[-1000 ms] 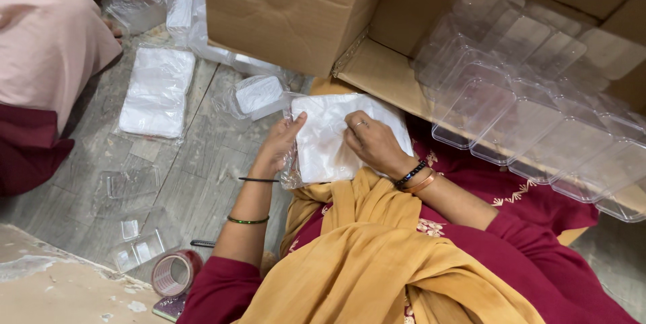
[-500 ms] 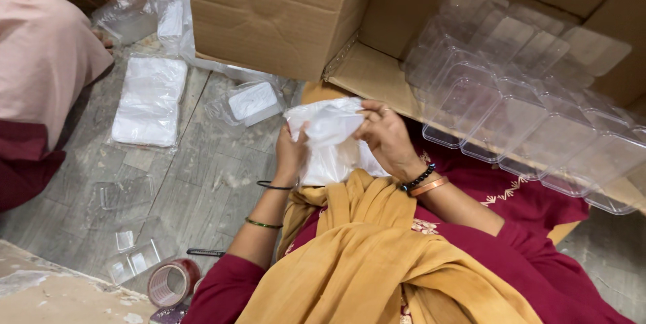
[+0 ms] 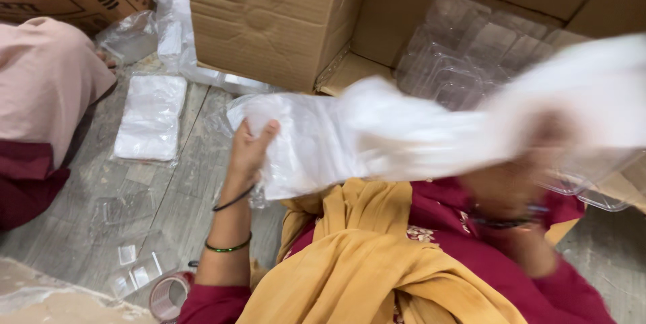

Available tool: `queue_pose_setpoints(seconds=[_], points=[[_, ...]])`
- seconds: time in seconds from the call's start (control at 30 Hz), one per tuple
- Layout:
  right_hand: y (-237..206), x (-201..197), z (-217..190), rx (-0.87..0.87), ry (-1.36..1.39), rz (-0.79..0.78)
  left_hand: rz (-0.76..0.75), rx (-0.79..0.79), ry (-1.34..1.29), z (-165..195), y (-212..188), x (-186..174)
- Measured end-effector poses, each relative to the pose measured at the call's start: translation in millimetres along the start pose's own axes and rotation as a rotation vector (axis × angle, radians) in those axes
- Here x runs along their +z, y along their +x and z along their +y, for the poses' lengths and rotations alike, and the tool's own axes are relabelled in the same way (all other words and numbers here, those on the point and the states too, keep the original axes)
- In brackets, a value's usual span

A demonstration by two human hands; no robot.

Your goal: The person sits on the floor and wraps clear plastic containers in plastic bags one at a time, then stacks the wrapped containers inside a large cardboard box, arranging them in rows as the box fills.

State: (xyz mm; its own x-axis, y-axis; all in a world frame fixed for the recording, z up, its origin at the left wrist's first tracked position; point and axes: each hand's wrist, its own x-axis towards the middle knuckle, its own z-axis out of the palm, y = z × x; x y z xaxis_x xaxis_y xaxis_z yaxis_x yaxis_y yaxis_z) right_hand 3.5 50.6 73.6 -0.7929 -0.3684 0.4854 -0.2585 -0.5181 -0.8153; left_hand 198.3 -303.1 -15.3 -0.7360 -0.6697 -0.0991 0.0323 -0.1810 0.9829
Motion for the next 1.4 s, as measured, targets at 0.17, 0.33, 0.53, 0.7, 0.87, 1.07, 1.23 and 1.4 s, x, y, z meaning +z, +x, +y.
queue_pose_setpoints(seconds=[0.17, 0.33, 0.53, 0.7, 0.87, 1.07, 1.23, 1.4], points=[[2, -48, -55, -0.012, -0.061, 0.147, 0.127, 0.090, 0.043, 99, -33, -59], [-7, -42, -48, 0.012, -0.035, 0.169, 0.094, 0.039, 0.707, 137, -57, -128], [-9, -22, -39, 0.020, -0.178, 0.074, -0.560, -0.238, 0.765, 24, 7, -156], [0, -7, -19, 0.187, -0.051, 0.103, -0.221, -0.250, 1.355, -5, 44, -95], [24, -1, 28, 0.609, 0.646, 0.086, -0.717, 0.146, 0.221, 36, 50, 65], [51, 0, 82, 0.738, 0.554, -0.087, -1.027, -0.082, -0.075, 63, 60, 225], [43, -13, 52, 0.751, 0.387, -0.122, -0.576, 0.241, -0.083, 68, 36, 260], [9, 1, 43, 0.593, 0.467, -0.421, -0.314, 0.829, 0.261, 64, 10, 244]])
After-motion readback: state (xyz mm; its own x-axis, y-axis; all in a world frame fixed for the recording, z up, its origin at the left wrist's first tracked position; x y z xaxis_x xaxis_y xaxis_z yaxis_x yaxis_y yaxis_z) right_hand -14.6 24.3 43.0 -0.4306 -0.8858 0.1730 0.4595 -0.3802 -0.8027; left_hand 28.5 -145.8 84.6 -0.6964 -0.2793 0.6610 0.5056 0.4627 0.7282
